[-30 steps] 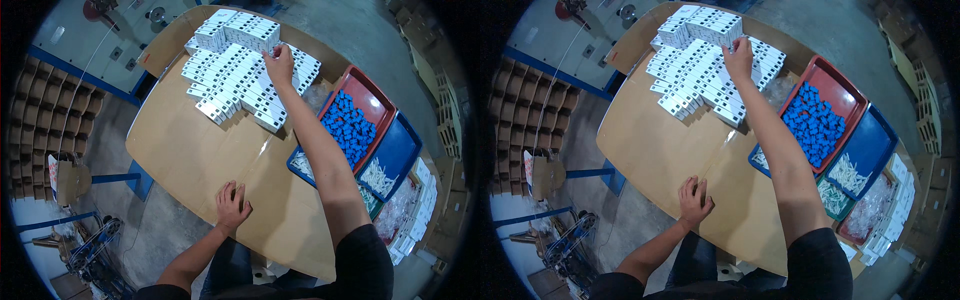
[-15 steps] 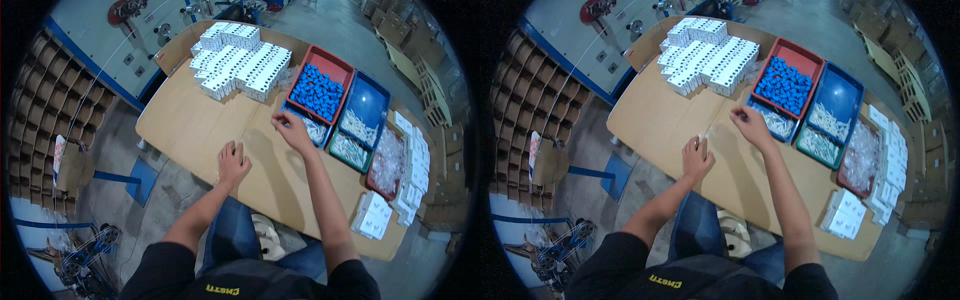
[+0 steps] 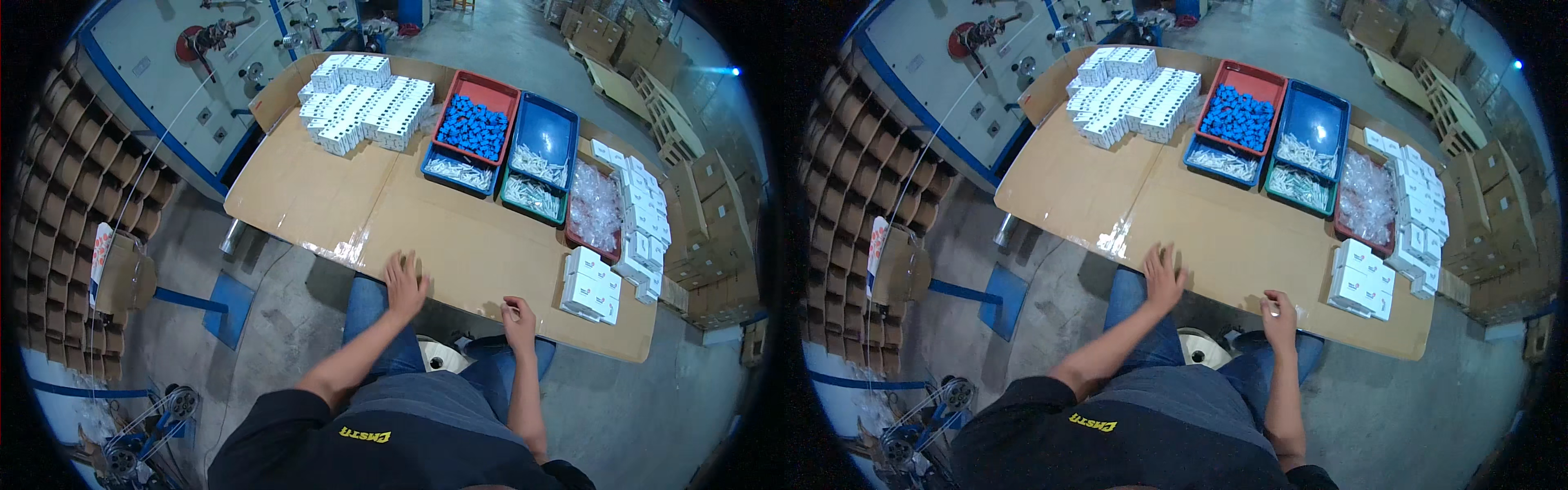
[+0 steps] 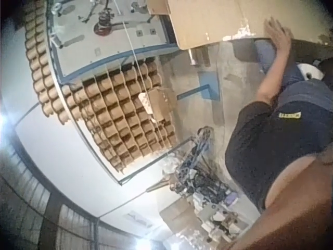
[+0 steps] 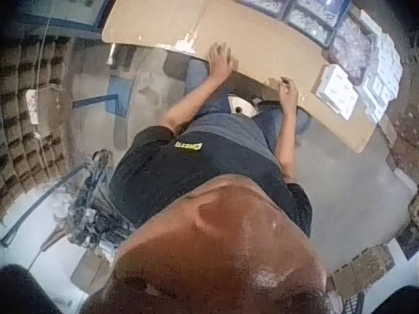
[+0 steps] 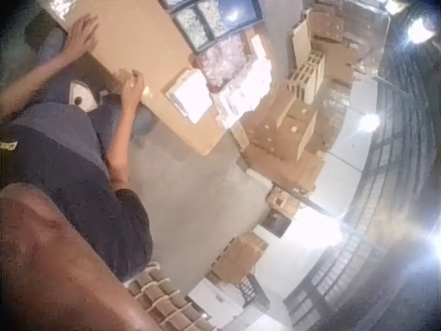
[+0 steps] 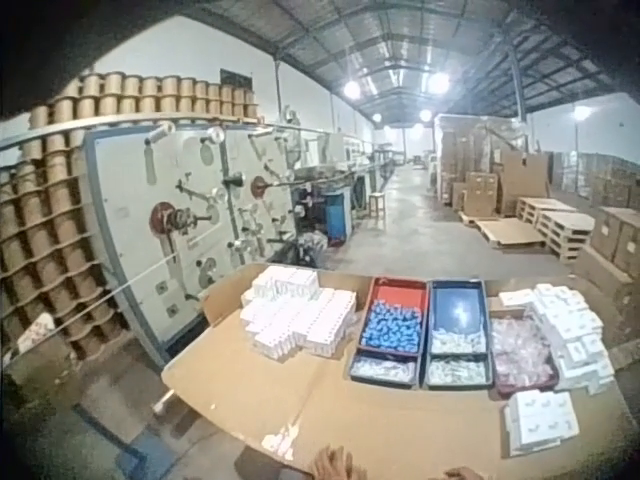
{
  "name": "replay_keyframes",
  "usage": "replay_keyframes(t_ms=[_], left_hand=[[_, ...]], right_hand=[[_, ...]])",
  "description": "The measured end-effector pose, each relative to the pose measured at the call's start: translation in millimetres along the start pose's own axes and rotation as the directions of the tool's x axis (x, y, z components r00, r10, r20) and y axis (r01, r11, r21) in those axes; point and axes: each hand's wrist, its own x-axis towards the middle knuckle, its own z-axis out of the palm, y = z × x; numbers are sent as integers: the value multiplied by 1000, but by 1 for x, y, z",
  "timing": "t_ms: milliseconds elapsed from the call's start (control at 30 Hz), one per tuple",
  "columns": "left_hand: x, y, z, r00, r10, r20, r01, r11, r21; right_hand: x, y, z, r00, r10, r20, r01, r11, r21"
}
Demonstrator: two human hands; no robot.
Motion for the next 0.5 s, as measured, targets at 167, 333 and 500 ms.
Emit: replay_keyframes(t_ms=[167,333,500], left_hand=[[-39,-12,-16,924,9,383,-60,991,120],[-30,-21,-26,810,107,577,-206,972,108],[-31,-21,-17,843,74,533,-253,929,270]], right_hand=[[-24,18,12,988,-137,-65,130,987,-98],[-24,12,28,996,-84,-32,79,988,-132],[-15,19,33,996,-83,-36,74,974,-215]])
